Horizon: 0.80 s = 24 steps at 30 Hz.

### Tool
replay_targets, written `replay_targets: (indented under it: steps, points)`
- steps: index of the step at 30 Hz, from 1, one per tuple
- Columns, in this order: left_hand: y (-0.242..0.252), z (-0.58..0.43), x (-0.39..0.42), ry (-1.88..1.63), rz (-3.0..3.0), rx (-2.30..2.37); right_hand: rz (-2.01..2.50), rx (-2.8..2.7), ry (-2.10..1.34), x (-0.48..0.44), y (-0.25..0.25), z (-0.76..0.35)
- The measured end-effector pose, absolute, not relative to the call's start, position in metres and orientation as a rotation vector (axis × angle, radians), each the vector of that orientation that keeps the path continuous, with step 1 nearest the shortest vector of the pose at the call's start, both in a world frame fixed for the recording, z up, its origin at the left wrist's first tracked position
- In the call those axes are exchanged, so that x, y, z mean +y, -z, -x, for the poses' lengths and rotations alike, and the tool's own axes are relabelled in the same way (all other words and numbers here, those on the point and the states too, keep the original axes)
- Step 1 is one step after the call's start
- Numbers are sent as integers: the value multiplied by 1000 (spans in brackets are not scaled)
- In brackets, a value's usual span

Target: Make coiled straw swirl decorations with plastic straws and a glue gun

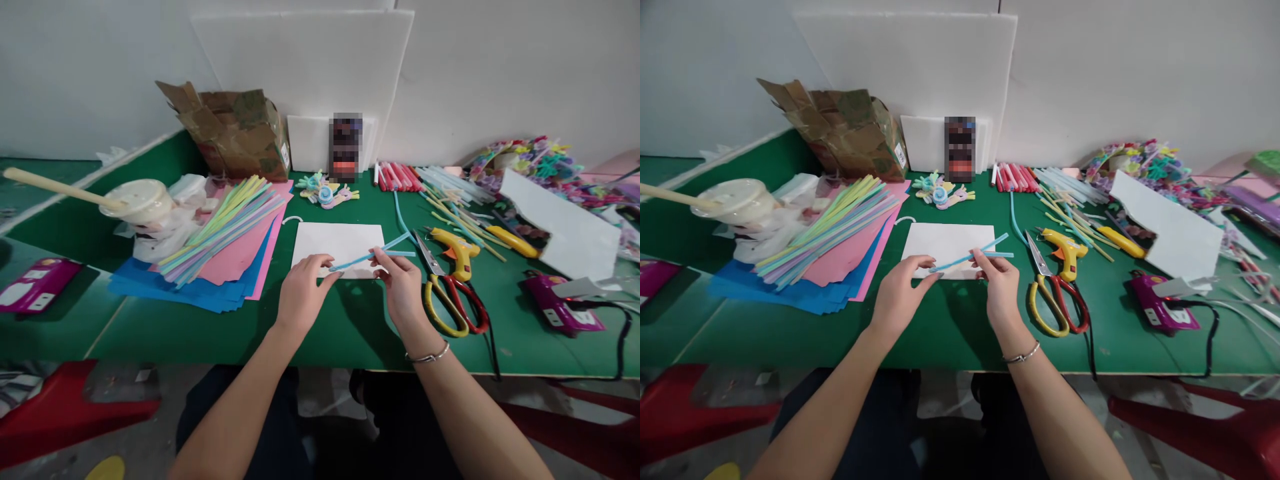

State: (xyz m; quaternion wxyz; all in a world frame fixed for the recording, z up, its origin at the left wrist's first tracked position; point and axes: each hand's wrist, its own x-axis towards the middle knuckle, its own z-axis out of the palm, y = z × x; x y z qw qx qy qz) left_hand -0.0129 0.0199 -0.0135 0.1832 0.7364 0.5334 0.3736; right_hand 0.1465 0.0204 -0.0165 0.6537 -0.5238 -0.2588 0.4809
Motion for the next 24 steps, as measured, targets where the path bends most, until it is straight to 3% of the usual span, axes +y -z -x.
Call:
replay_targets:
  steps: [5, 11, 15, 24]
  points:
    - [18, 12, 16, -1197, -2696, 1414, 1203, -491, -1147, 22, 13, -148]
    - [16, 16, 16, -1223, -2658, 1447, 1192, -454, -1255, 23, 13, -147]
    - [11, 15, 19, -1046, -2122, 1578, 1152, -478, -1310, 23, 13, -148]
    - [2, 16, 31, -774, -809, 1216, 1117, -646, -1171, 20, 10, -146]
